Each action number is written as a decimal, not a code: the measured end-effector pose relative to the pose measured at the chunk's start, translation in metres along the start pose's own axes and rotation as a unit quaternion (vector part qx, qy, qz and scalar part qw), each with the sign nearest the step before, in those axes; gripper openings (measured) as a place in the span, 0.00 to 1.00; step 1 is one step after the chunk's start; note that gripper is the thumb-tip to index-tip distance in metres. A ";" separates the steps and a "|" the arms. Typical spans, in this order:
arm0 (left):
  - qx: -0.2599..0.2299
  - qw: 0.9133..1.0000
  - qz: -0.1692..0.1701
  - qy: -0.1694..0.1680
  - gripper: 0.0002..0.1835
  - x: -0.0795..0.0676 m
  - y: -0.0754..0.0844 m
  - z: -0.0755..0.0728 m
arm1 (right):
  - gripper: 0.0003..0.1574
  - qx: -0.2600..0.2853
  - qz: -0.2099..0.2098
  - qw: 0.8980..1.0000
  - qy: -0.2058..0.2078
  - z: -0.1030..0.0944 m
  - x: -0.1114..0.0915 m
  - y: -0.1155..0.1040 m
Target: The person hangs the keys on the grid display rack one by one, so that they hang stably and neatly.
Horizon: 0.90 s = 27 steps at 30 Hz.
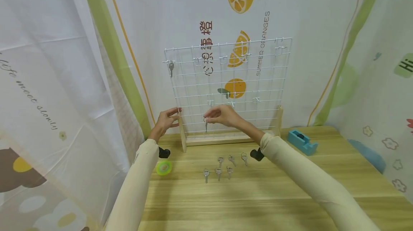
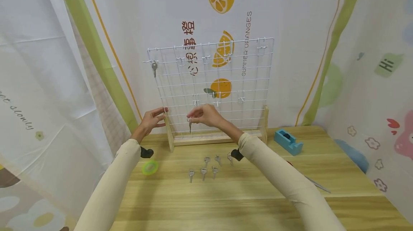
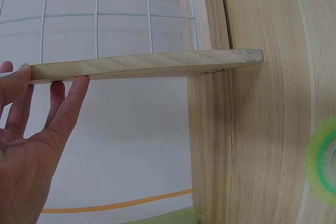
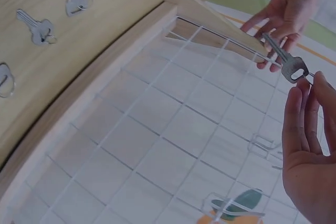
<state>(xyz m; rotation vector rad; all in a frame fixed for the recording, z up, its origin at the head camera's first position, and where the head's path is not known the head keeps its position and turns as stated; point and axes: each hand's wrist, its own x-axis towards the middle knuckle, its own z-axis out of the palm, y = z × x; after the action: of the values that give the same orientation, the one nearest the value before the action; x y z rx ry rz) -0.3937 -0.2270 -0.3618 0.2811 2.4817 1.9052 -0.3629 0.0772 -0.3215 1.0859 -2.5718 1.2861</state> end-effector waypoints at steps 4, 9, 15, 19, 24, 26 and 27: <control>-0.003 1.000 0.001 -0.001 0.24 0.001 0.000 -0.001 | 0.11 -0.009 -0.009 1.000 0.012 -0.010 0.006 -0.011; -0.003 1.000 0.000 -0.004 0.24 0.000 -0.001 0.000 | 0.11 -0.005 -0.019 0.999 0.038 -0.025 0.015 -0.028; -0.005 1.000 0.000 -0.003 0.24 0.000 -0.001 -0.001 | 0.12 0.029 -0.033 0.997 0.065 -0.043 0.028 -0.046; -0.014 1.000 -0.009 -0.010 0.24 -0.004 0.008 -0.001 | 0.12 0.033 -0.037 0.995 0.088 -0.053 0.035 -0.058; -0.024 0.999 -0.020 -0.018 0.25 -0.007 0.015 -0.002 | 0.11 0.025 -0.047 0.991 0.125 -0.062 0.044 -0.071; -0.023 0.999 -0.017 -0.018 0.25 -0.005 0.011 -0.003 | 0.11 0.025 -0.050 0.989 0.139 -0.064 0.047 -0.077; -0.022 0.999 -0.015 -0.016 0.24 -0.004 0.009 -0.003 | 0.11 0.027 -0.053 0.988 0.144 -0.065 0.048 -0.079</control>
<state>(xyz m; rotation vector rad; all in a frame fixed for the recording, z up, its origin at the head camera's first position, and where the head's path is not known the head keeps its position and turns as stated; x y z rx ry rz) -0.3888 -0.2285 -0.3533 0.2696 2.4054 1.9253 -0.3651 0.0654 -0.2090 0.9495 -2.2511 1.3800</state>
